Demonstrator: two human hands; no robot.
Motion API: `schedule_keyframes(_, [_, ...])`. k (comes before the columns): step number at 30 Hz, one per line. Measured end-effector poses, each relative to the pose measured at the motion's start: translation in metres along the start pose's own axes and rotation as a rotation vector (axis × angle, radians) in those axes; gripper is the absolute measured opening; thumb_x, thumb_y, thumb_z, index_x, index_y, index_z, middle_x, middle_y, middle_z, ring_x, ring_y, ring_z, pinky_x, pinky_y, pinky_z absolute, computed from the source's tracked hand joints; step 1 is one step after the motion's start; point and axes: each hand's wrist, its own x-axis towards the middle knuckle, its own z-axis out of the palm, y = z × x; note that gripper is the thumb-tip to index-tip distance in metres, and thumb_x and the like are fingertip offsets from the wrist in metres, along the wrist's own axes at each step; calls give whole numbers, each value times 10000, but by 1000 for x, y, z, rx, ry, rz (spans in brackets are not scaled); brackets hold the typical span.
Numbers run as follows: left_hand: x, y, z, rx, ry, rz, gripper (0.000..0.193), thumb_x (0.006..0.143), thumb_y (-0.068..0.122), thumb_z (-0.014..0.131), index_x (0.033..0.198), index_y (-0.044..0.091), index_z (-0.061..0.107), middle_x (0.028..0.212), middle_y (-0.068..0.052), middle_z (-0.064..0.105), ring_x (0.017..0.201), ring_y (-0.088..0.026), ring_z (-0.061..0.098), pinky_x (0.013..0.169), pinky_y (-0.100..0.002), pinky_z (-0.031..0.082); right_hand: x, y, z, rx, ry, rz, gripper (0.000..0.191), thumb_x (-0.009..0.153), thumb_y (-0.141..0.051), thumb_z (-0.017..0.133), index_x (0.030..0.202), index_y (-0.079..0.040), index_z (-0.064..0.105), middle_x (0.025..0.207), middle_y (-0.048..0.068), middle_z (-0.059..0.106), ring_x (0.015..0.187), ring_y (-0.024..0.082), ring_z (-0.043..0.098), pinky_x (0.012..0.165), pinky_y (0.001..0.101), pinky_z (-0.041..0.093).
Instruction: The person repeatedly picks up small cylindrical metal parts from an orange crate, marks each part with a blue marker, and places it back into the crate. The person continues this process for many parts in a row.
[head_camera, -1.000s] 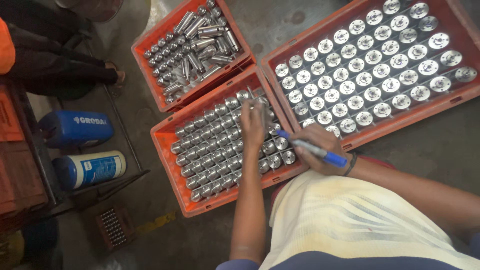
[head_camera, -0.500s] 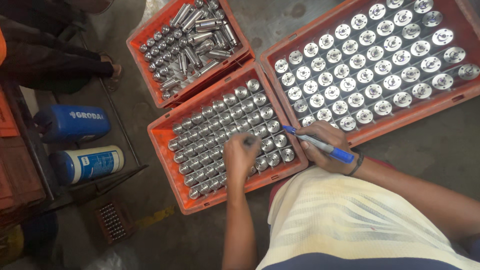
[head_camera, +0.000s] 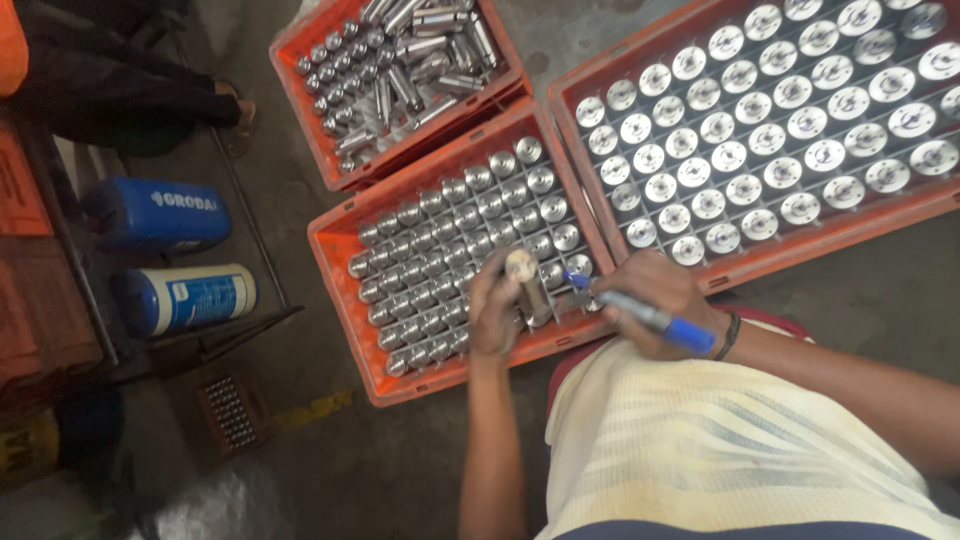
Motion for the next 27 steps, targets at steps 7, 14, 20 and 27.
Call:
schedule_keyframes(7, [16, -50, 39, -357, 285, -134, 377, 1032, 239, 482, 1326, 40, 607, 1134, -36, 711, 967, -103, 696, 857, -266, 580, 4, -4, 13, -1, 24, -8, 195, 805, -54, 747, 992, -37, 692, 861, 96, 660, 793, 280, 631, 717, 397, 503])
schedule_keyframes(14, [11, -53, 37, -299, 183, -47, 327, 1038, 241, 586, 1282, 26, 552, 995, -46, 648, 741, -128, 593, 591, -290, 483, -10, -4, 11, 132, 1, 13, 236, 828, -49, 716, 1055, -1, 680, 893, 96, 671, 794, 270, 651, 723, 391, 510])
schedule_keyframes(20, [7, -44, 43, -550, 97, -113, 410, 965, 252, 603, 1295, 19, 534, 945, -152, 684, 809, -240, 712, 716, -361, 586, -19, -4, 12, 125, -15, 50, 229, 827, -55, 716, 1051, -13, 696, 859, 95, 673, 770, 256, 643, 694, 384, 502])
schedule_keyframes(27, [-31, 24, 38, 1006, -73, 52, 351, 804, 256, 696, 1114, 92, 716, 917, -132, 708, 781, -300, 711, 678, -430, 551, -27, 8, -4, 123, 103, 124, 193, 898, -86, 671, 1076, -15, 683, 918, 112, 701, 804, 229, 676, 713, 348, 523])
